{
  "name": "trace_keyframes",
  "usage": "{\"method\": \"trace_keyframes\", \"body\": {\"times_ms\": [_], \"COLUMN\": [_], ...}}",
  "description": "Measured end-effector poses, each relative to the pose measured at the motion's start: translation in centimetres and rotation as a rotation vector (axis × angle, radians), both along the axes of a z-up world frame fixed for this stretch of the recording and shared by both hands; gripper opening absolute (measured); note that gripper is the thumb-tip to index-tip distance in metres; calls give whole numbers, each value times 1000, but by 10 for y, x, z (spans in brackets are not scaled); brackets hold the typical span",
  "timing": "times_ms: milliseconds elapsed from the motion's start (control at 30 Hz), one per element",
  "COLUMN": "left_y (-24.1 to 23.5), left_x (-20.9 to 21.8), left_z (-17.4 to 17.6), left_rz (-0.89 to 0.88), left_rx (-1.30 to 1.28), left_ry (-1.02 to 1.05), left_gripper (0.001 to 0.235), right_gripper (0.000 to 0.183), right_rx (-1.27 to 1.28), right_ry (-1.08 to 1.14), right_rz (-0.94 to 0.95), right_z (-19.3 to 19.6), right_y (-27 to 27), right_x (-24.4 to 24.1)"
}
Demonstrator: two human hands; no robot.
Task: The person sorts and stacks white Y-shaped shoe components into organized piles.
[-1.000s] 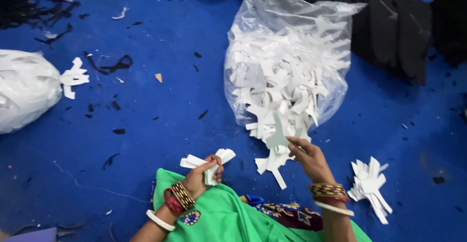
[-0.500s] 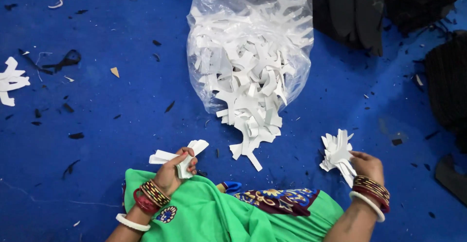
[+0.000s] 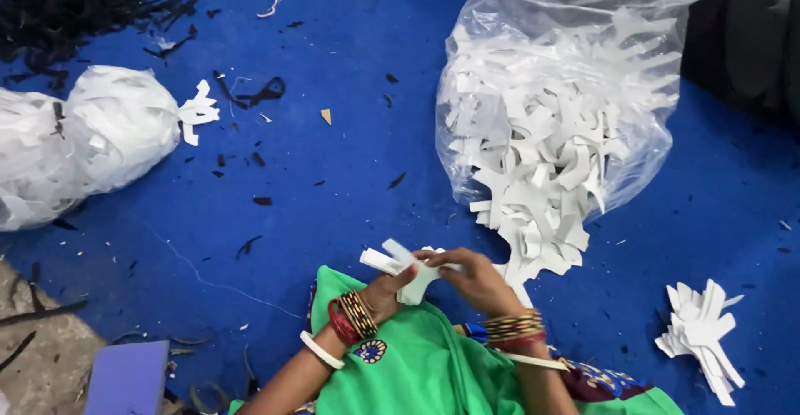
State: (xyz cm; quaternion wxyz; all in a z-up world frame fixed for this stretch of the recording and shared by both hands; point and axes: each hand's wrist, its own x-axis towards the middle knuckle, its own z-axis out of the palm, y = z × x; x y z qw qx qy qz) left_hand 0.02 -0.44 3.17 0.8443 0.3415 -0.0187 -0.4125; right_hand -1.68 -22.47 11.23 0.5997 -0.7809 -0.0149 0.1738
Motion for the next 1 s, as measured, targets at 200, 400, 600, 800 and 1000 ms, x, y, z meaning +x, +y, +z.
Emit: {"method": "trace_keyframes", "body": {"times_ms": [200, 400, 600, 800, 1000], "left_y": [-2, -3, 2, -3, 1], "left_x": [-1, 4, -2, 1, 2], "left_z": [-6, 24, -31, -2, -8], "left_rz": [-15, 17, 18, 23, 34], "left_rx": [92, 117, -19, -34, -152], "left_ry": [60, 78, 85, -14, 115], "left_gripper": [74, 84, 88, 90, 88], "right_gripper": [29, 35, 37, 43, 38], "right_rx": [-582, -610, -369, -397, -485], "right_ry": [-254, -400, -389, -408, -432], "right_rz": [32, -21, -70, -58, -106], "right_z": [30, 24, 23, 30, 29], "right_y": [43, 49, 48, 45, 58], "right_x": [6, 11, 6, 4, 1]}}
